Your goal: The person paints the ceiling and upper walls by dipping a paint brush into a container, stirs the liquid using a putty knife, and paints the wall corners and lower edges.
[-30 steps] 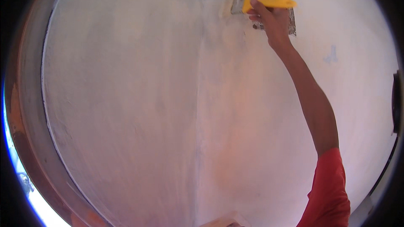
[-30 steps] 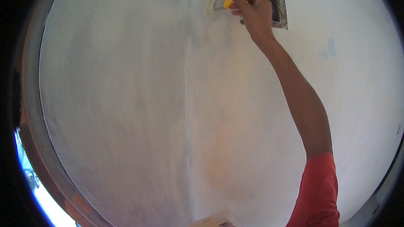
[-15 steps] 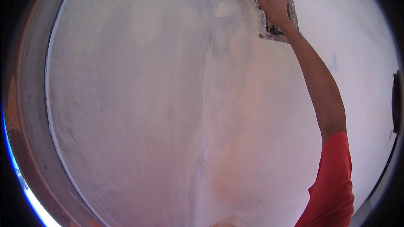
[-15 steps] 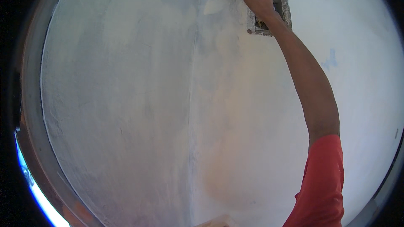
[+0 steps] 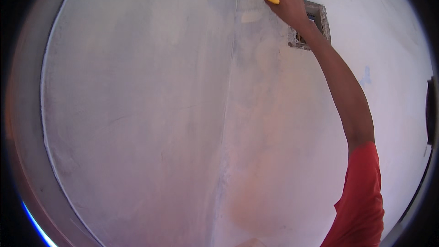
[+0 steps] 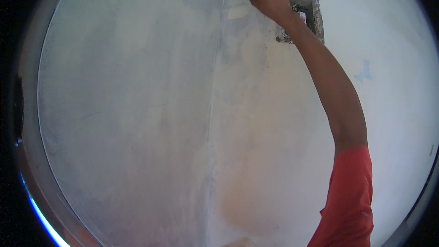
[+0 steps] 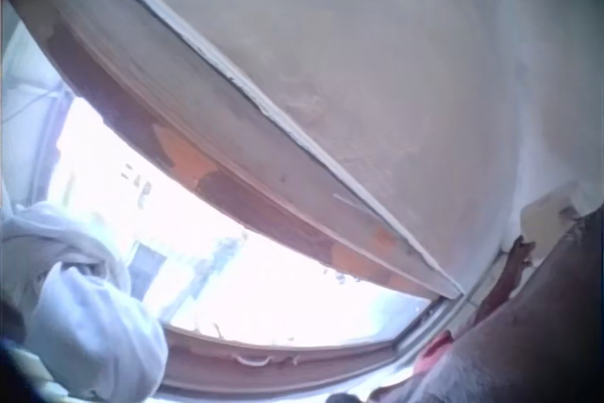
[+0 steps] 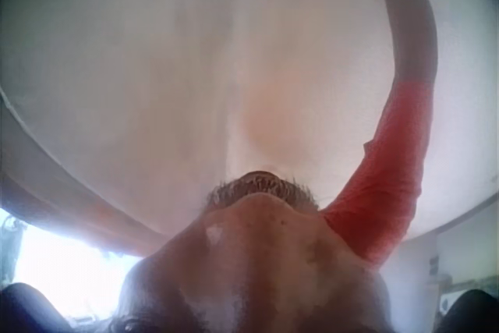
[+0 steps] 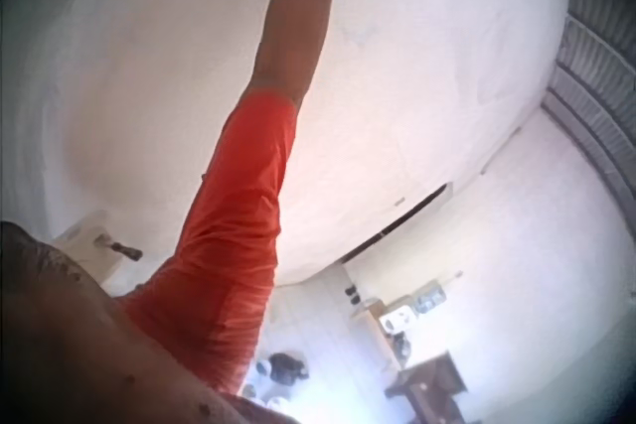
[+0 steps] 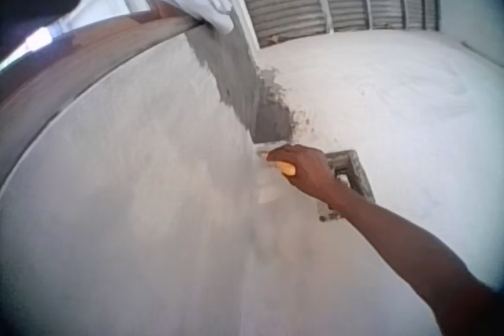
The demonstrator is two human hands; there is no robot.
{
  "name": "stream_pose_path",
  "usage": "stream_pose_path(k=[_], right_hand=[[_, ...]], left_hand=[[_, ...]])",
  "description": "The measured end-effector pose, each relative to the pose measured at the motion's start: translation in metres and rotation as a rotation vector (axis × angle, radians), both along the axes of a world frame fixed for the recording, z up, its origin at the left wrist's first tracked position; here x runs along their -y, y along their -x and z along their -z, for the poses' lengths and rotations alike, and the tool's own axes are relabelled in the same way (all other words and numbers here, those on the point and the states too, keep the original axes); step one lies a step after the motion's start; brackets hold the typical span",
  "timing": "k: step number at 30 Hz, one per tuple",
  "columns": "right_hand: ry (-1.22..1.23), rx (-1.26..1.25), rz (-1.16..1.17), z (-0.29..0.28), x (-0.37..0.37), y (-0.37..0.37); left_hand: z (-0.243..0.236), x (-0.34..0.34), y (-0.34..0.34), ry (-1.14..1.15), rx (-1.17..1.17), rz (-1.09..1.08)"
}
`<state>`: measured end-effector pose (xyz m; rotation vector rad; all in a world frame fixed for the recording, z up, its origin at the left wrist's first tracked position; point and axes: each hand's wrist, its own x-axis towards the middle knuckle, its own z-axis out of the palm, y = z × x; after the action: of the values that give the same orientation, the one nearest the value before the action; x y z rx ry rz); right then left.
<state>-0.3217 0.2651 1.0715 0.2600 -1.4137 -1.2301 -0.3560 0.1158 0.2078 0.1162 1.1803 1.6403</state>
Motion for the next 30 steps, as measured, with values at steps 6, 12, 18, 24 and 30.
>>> stream_pose_path(k=[6,12,18,24,30], right_hand=[[0.033,-0.092,0.028,-0.046,0.001,0.033],[0.071,-0.057,0.17,-0.051,-0.004,0.041],[-0.021,0.081,0.279,0.042,-0.001,0.022],[0.229,0.046,0.165,0.048,0.022,-0.004],[0.081,0.013,0.243,-0.011,0.025,0.013]], left_hand=[[0.0,0.006,-0.001,0.021,0.014,0.009],[0.001,0.01,-0.004,0.032,0.016,0.029],[0.009,0.016,-0.007,0.042,0.02,0.035],[0.02,0.024,-0.011,0.062,0.022,0.062],[0.027,0.027,-0.022,0.062,0.002,0.09]])
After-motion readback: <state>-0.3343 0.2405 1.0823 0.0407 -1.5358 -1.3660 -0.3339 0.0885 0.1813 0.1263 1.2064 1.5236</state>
